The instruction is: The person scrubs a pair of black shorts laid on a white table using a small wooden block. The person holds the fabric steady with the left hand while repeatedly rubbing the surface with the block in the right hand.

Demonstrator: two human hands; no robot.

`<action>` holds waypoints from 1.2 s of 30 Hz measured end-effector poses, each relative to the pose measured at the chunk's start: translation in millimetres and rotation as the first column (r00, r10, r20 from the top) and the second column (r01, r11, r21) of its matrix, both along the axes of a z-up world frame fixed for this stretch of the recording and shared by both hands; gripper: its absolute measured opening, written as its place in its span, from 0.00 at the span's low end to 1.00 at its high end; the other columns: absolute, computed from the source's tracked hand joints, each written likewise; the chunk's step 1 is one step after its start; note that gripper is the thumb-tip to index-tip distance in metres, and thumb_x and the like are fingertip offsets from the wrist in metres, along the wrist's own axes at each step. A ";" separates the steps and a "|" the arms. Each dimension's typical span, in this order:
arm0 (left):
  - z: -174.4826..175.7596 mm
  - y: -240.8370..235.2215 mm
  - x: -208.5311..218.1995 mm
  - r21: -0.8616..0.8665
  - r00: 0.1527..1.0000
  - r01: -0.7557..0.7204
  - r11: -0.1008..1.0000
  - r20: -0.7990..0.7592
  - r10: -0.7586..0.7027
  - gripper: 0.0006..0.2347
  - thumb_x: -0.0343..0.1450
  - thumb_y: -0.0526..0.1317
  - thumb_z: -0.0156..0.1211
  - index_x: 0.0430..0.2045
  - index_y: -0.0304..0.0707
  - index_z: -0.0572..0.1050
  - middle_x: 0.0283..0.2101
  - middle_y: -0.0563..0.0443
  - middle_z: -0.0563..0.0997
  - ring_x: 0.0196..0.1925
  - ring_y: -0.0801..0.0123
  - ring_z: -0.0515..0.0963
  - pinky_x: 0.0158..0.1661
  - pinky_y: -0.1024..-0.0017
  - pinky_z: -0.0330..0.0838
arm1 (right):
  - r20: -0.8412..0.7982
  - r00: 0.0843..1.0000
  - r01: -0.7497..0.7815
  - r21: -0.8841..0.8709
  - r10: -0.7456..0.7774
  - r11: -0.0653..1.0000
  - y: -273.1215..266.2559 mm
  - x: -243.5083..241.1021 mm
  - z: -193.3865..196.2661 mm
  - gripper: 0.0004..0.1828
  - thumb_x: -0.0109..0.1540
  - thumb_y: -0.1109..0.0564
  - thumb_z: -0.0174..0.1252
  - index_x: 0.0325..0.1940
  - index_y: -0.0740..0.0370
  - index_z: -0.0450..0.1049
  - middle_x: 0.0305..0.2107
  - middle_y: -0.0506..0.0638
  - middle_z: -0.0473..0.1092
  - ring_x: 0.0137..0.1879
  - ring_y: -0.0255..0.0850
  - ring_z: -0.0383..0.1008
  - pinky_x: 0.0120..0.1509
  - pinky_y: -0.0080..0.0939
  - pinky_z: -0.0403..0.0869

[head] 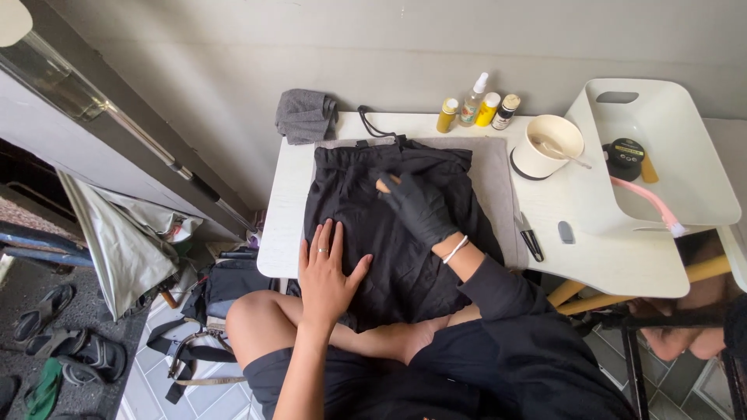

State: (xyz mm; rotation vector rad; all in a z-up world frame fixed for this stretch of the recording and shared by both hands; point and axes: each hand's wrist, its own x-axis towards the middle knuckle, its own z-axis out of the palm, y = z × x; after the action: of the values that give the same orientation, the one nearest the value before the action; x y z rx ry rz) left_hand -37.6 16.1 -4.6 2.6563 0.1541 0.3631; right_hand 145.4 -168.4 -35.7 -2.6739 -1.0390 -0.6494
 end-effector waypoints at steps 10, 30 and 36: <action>-2.1 2.5 -2.0 -0.144 0.993 0.007 0.990 0.116 0.010 0.60 0.60 0.68 0.71 0.73 0.19 0.41 0.74 0.35 0.62 0.75 0.52 0.62 0.74 0.53 0.37 | -0.200 0.957 -0.179 0.168 0.212 0.969 35.2 -87.8 53.4 0.26 0.67 0.41 0.54 0.69 0.48 0.72 0.54 0.62 0.75 0.62 0.52 0.74 0.64 0.41 0.74; -12.0 2.3 0.8 0.030 0.998 0.003 1.000 0.056 -0.004 0.57 0.52 0.77 0.67 0.70 0.35 0.60 0.75 0.44 0.62 0.78 0.58 0.58 0.74 0.52 0.40 | -0.037 0.959 -0.283 -0.040 0.282 0.958 -0.5 -89.3 -10.6 0.27 0.72 0.46 0.45 0.76 0.50 0.63 0.65 0.60 0.68 0.71 0.53 0.65 0.76 0.45 0.65; -11.0 3.0 1.0 0.006 1.000 0.018 1.000 0.004 -0.018 0.53 0.57 0.76 0.64 0.71 0.34 0.61 0.75 0.44 0.61 0.78 0.58 0.56 0.74 0.52 0.37 | -0.329 0.942 -0.003 0.213 0.075 0.977 -19.9 -85.1 83.8 0.20 0.64 0.55 0.58 0.61 0.56 0.75 0.34 0.49 0.73 0.30 0.40 0.74 0.36 0.39 0.73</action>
State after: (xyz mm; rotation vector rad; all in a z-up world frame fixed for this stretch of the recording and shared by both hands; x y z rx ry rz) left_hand -36.6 19.1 -15.6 2.6610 0.1282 0.3641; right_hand 60.2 -188.3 48.1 -2.4574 -0.8740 -0.2621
